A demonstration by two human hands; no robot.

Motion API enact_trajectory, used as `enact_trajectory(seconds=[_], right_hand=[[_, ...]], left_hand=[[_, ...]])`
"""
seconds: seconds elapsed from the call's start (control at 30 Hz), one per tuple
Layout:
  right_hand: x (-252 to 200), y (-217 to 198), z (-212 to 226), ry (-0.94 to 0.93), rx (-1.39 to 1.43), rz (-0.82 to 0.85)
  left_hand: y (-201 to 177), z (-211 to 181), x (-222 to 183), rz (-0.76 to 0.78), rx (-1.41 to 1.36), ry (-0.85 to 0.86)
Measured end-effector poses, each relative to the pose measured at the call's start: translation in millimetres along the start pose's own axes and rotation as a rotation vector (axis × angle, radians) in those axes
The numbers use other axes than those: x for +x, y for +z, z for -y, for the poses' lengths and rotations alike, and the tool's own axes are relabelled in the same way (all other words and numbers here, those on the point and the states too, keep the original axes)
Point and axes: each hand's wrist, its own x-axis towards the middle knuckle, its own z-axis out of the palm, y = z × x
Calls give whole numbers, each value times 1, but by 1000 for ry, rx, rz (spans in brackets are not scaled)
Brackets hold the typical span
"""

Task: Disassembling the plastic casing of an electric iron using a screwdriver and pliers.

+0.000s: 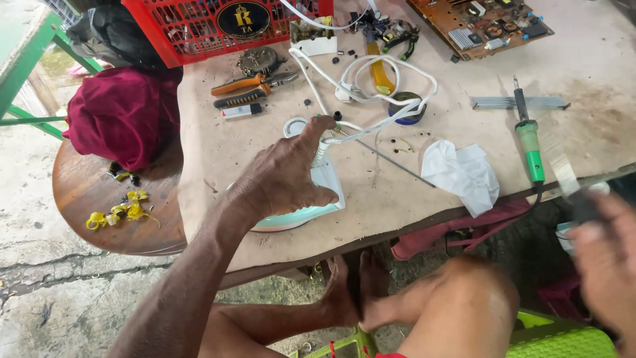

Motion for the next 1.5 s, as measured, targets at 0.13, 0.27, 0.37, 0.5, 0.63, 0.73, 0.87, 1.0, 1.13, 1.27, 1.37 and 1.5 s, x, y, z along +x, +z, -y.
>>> enact_trajectory(seconds=[0.13, 0.27, 0.37, 0.5, 0.63, 0.73, 0.87, 1.0, 1.13, 1.27, 1.37, 1.5], right_hand=[[-91, 66, 92, 215, -127, 404], [-132, 110, 88, 2, -70, 275], [-139, 124, 87, -23, -33, 285], [-140, 144, 81, -24, 89, 338], [-140, 155, 91, 45, 67, 353], [-147, 163, 89, 75, 116, 348], [-157, 178, 80, 119, 340, 353], [-169, 199, 89, 351, 703, 336], [-161, 196, 102, 284, 611, 299], [-144, 185, 124, 345, 305, 299], [-142, 179, 142, 643, 472, 271], [-134, 168, 131, 278, 246, 338]], left_hand=[[8, 11, 4, -27, 11, -9], [12, 19, 7, -106, 8, 13], [16, 19, 7, -135, 21, 9], [12, 14, 4, -117, 27, -19], [13, 17, 5, -118, 31, -14], [16, 21, 7, -130, 50, 5], [16, 25, 9, -116, 64, 15], [-1, 28, -4, 55, -38, 45], [5, 59, -5, 32, 10, -29], [11, 74, 0, -84, -157, 88], [13, 77, -2, -54, -185, 87], [7, 67, -4, -76, -132, 38]])
